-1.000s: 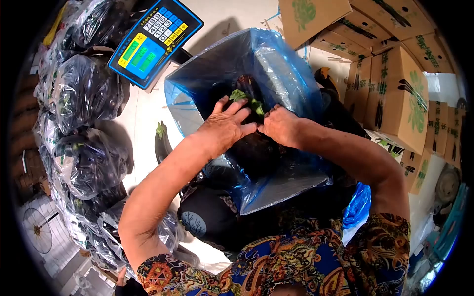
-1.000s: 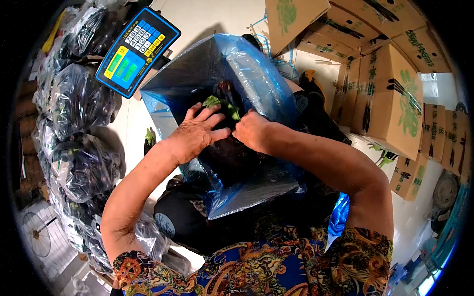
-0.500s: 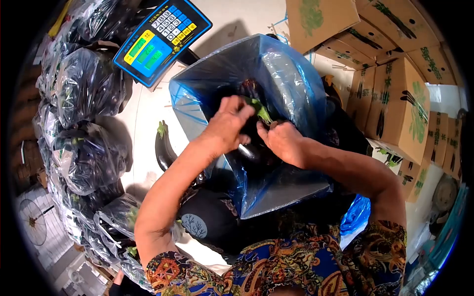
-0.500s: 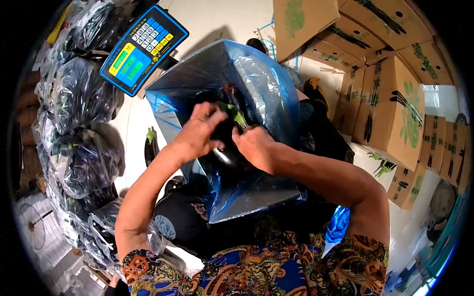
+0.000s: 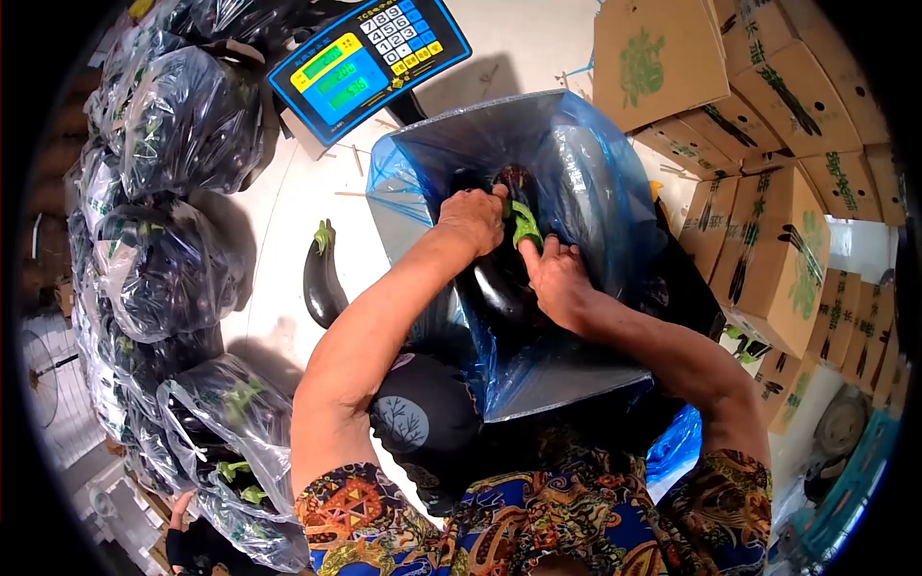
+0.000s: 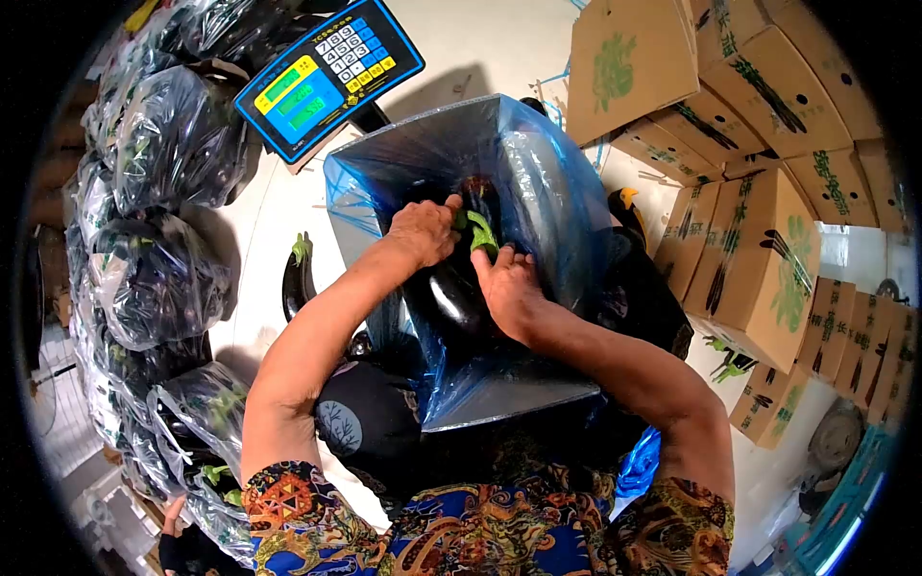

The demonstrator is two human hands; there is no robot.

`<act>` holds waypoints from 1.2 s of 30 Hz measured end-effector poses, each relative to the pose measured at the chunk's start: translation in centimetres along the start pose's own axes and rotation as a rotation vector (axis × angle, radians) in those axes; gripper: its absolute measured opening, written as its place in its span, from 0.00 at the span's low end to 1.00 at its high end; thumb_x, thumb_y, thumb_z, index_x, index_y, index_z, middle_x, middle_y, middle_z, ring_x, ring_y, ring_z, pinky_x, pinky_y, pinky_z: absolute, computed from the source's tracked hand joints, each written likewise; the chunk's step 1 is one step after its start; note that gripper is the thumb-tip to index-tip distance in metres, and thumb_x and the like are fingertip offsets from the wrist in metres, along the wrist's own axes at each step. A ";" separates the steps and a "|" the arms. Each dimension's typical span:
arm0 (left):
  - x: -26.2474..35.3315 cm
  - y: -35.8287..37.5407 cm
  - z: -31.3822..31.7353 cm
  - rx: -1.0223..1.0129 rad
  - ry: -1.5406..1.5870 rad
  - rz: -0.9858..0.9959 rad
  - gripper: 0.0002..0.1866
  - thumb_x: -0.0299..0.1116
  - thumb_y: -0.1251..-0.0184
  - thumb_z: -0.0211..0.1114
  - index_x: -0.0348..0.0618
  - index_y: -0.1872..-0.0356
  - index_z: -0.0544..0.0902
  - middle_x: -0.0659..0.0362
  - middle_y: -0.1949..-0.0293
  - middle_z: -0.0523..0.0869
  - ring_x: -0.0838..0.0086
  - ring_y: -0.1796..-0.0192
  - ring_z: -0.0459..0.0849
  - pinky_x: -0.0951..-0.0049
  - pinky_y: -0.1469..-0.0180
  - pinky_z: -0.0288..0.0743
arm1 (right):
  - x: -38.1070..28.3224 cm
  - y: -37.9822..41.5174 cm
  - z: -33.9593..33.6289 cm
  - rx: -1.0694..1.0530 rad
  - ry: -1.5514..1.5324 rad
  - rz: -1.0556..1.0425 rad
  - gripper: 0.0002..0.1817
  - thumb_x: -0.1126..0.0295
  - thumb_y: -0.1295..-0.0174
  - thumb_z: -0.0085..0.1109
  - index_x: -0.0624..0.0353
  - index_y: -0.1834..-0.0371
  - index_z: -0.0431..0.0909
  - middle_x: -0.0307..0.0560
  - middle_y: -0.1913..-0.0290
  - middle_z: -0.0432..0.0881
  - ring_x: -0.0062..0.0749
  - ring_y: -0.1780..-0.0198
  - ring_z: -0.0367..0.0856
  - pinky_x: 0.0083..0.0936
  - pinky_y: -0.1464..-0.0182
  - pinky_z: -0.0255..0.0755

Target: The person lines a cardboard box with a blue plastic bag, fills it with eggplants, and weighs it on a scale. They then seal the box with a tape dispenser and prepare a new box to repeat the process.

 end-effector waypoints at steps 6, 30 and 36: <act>1.5 2.5 -0.4 0.224 0.019 0.067 0.24 0.41 0.36 0.63 0.48 0.41 0.70 0.42 0.57 0.84 0.47 0.56 0.85 0.54 0.57 0.81 | -0.6 0.5 -1.1 -0.034 -0.084 -0.061 0.27 0.78 0.48 0.56 0.57 0.42 0.66 0.69 0.54 0.71 0.60 0.58 0.76 0.46 0.51 0.68; -10.2 19.6 -0.5 0.735 1.243 -0.056 0.25 0.32 0.33 0.63 0.45 0.34 0.72 0.54 0.52 0.85 0.70 0.51 0.82 0.72 0.48 0.76 | -0.4 0.8 -5.6 -0.079 -0.182 -0.212 0.41 0.69 0.41 0.63 0.57 0.26 0.52 0.67 0.28 0.57 0.61 0.32 0.65 0.44 0.32 0.63; -16.7 28.7 24.2 0.531 0.726 -0.604 0.33 0.33 0.45 0.72 0.41 0.36 0.73 0.45 0.48 0.81 0.57 0.46 0.80 0.62 0.43 0.74 | 0.0 -1.2 -2.9 -0.339 -0.229 -0.057 0.40 0.67 0.37 0.60 0.53 0.23 0.50 0.62 0.22 0.43 0.64 0.28 0.59 0.42 0.30 0.62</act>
Point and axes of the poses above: each hand's wrist, its own y-axis away from the middle knuckle, its own z-axis out of the palm, x = y × z, the point moved 2 cm from there along -y, towards the middle knuckle
